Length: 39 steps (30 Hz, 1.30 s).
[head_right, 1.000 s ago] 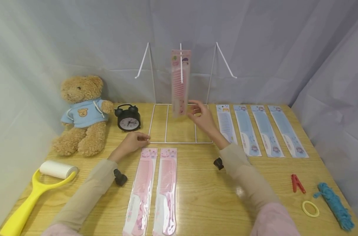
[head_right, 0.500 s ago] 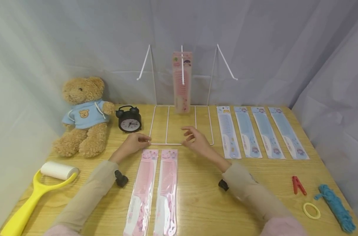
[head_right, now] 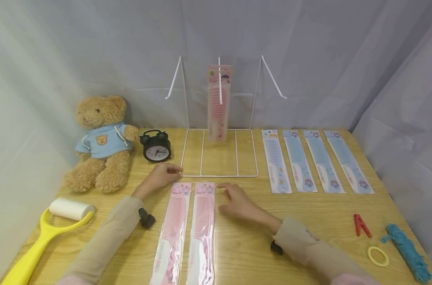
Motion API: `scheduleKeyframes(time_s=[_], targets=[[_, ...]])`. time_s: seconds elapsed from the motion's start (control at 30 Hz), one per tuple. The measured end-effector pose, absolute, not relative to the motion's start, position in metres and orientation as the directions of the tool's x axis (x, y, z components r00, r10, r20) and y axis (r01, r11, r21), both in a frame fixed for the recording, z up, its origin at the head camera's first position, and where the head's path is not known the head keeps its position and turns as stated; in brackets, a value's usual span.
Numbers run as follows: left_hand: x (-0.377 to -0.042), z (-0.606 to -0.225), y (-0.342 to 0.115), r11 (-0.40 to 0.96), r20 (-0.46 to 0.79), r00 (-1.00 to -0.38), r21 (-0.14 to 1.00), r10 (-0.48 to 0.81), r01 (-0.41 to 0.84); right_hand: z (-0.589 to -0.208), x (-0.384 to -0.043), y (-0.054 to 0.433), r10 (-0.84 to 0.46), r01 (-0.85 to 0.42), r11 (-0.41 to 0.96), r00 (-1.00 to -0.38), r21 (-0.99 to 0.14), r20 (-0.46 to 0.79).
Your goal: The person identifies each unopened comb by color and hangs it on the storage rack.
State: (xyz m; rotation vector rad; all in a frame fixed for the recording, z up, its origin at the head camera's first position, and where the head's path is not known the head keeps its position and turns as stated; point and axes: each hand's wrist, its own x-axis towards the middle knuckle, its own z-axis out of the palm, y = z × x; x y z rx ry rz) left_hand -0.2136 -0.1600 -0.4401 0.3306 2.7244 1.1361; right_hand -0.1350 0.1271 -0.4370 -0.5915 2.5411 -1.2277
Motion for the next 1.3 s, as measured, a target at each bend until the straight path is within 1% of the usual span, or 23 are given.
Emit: scheduleKeyframes(time_s=[0.2,0.43,0.5,0.77,1.13,1.3], targets=[[-0.213,-0.44,-0.16,0.681,-0.058,-0.96,0.717,0.274,0.151,-0.44,-0.119,0.123,-0.485,-0.304,0.607,-0.874,-0.734,-0.039],[-0.214,-0.441,-0.16,0.686,-0.07,-0.962,0.715,0.263,0.135,-0.44,-0.104,0.114,-0.461,-0.271,0.671,-0.881,-0.69,-0.102],[-0.214,-0.442,-0.16,0.68,-0.049,-0.963,0.718,0.265,0.151,-0.44,-0.101,0.112,-0.459,-0.273,0.689,-0.881,-0.671,-0.113],[-0.213,-0.441,-0.16,0.671,-0.043,-0.961,0.724,0.273,0.158,-0.439,-0.095,0.105,-0.465,-0.288,0.733,-0.873,-0.617,-0.145],[-0.213,-0.442,-0.16,0.667,-0.04,-0.961,0.727,0.275,0.16,-0.432,-0.086,0.091,-0.467,-0.345,0.79,-0.875,-0.508,-0.132],[-0.215,-0.443,-0.16,0.67,-0.048,-0.96,0.726,0.275,0.155,-0.434,-0.086,0.09,-0.468,-0.358,0.795,-0.875,-0.49,-0.121]])
